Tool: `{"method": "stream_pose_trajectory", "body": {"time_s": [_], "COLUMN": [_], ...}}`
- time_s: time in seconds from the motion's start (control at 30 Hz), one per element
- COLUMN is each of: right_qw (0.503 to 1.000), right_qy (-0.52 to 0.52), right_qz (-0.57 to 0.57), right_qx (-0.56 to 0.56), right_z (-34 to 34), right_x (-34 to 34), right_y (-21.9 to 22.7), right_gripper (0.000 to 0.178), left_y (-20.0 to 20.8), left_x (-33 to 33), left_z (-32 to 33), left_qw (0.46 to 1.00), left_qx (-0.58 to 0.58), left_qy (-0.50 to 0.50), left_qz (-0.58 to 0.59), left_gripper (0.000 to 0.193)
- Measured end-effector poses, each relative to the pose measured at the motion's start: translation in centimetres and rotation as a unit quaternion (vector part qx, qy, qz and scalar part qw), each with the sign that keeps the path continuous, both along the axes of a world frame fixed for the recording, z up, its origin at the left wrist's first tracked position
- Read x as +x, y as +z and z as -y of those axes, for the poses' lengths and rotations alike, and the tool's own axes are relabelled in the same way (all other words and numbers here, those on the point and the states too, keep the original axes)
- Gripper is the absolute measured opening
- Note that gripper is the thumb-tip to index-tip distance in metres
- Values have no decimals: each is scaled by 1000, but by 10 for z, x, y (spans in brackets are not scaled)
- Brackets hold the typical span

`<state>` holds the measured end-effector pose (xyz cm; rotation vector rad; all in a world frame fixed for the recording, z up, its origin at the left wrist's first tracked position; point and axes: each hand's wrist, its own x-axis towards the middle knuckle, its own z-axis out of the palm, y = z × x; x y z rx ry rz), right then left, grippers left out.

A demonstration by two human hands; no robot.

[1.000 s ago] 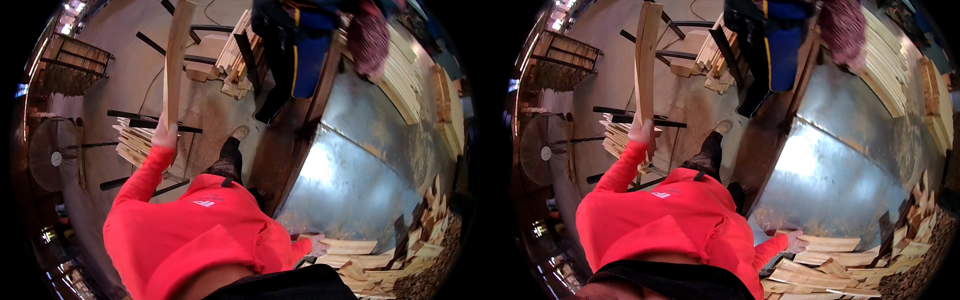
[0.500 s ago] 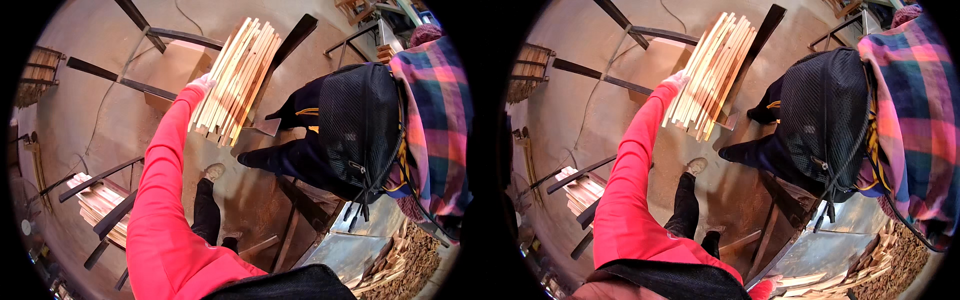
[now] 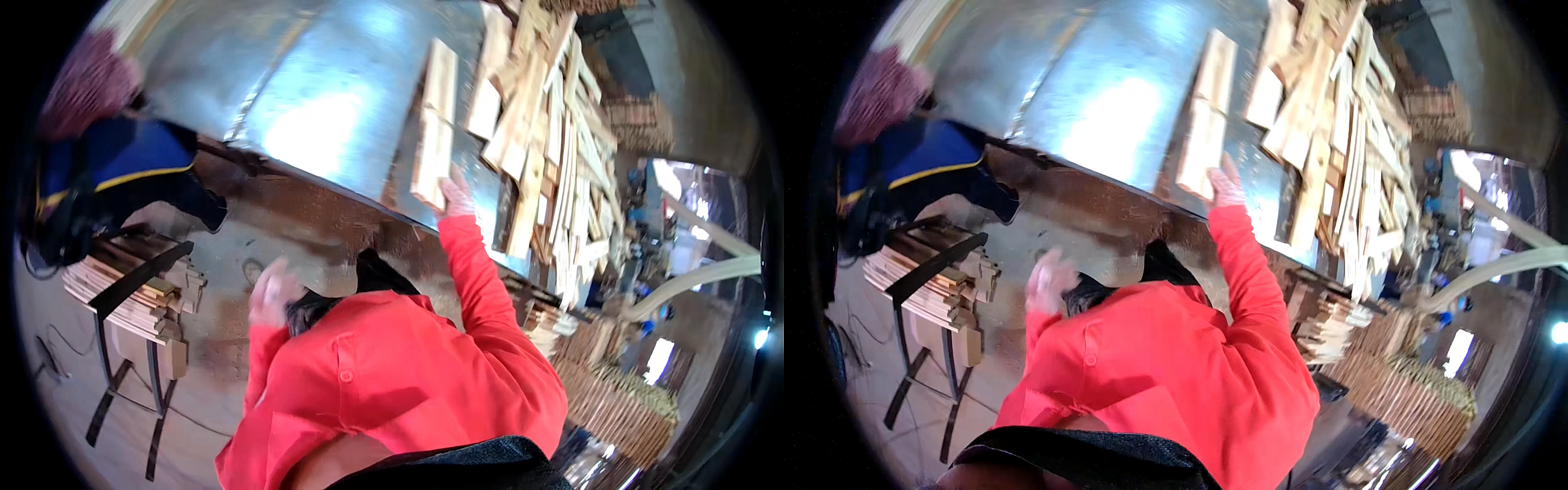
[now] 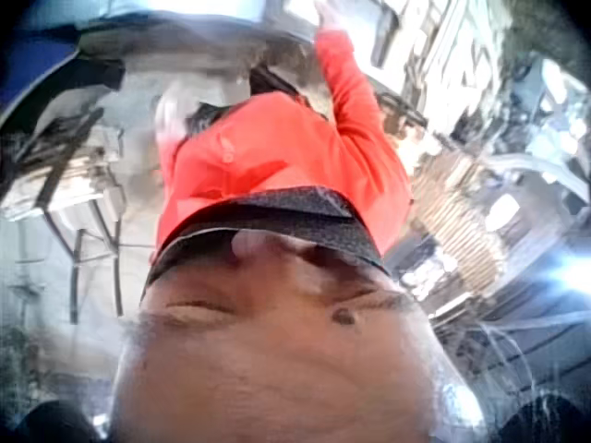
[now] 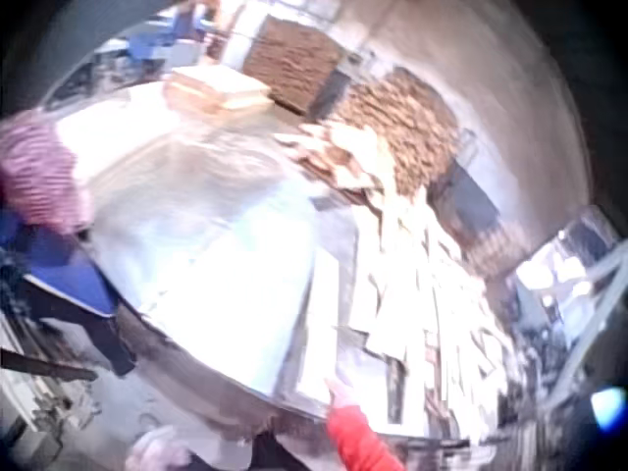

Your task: The person sorts wooden planks on a metal table, picking them up from a disorganized pile and arranging them into neat stacks. The person handles the planks by hand, moving them from the right side of the table to the left side to create organized piles.

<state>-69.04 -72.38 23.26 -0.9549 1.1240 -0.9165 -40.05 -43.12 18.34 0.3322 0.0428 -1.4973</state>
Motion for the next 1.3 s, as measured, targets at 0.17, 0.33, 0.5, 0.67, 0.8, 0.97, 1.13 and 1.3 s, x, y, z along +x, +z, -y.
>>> {"method": "stream_pose_trajectory", "body": {"time_s": [0.17, 0.33, 0.5, 0.67, 0.8, 0.97, 1.13, 1.3], "right_qw": [930, 798, 656, 754, 978, 934, 906, 931], "right_qy": [260, 24, 131, 180, 110, 157, 118, 134], "right_qz": [-259, -557, -736, -629, -176, 277, 335, 261], "right_qx": [21, -228, -99, -52, -8, 160, 229, 217], "right_z": [30, 204, 260, 269, 265, 191, 129, 122], "right_x": [-89, -83, -69, -90, -151, -156, -148, -158], "right_y": [-42, -4, -20, -6, -49, -61, -57, -68], "right_gripper": [56, 77, 106, 105, 85, 65, 76, 86], "left_y": [-27, -43, 6, 55, 33, -19, 33, 35], "left_x": [-161, -229, -234, -233, -222, -235, -230, -228], "left_z": [224, 275, 317, 318, 298, 285, 309, 304], "left_qw": [868, 956, 811, 412, 237, 379, 531, 940], "left_qx": [-73, 122, 368, 431, 194, 169, 272, 219], "left_qy": [-253, -229, -192, -117, 68, 58, -151, -93], "left_qz": [422, 139, 411, 794, 949, 908, 789, 243], "left_gripper": [65, 31, 40, 39, 42, 45, 56, 64]}}
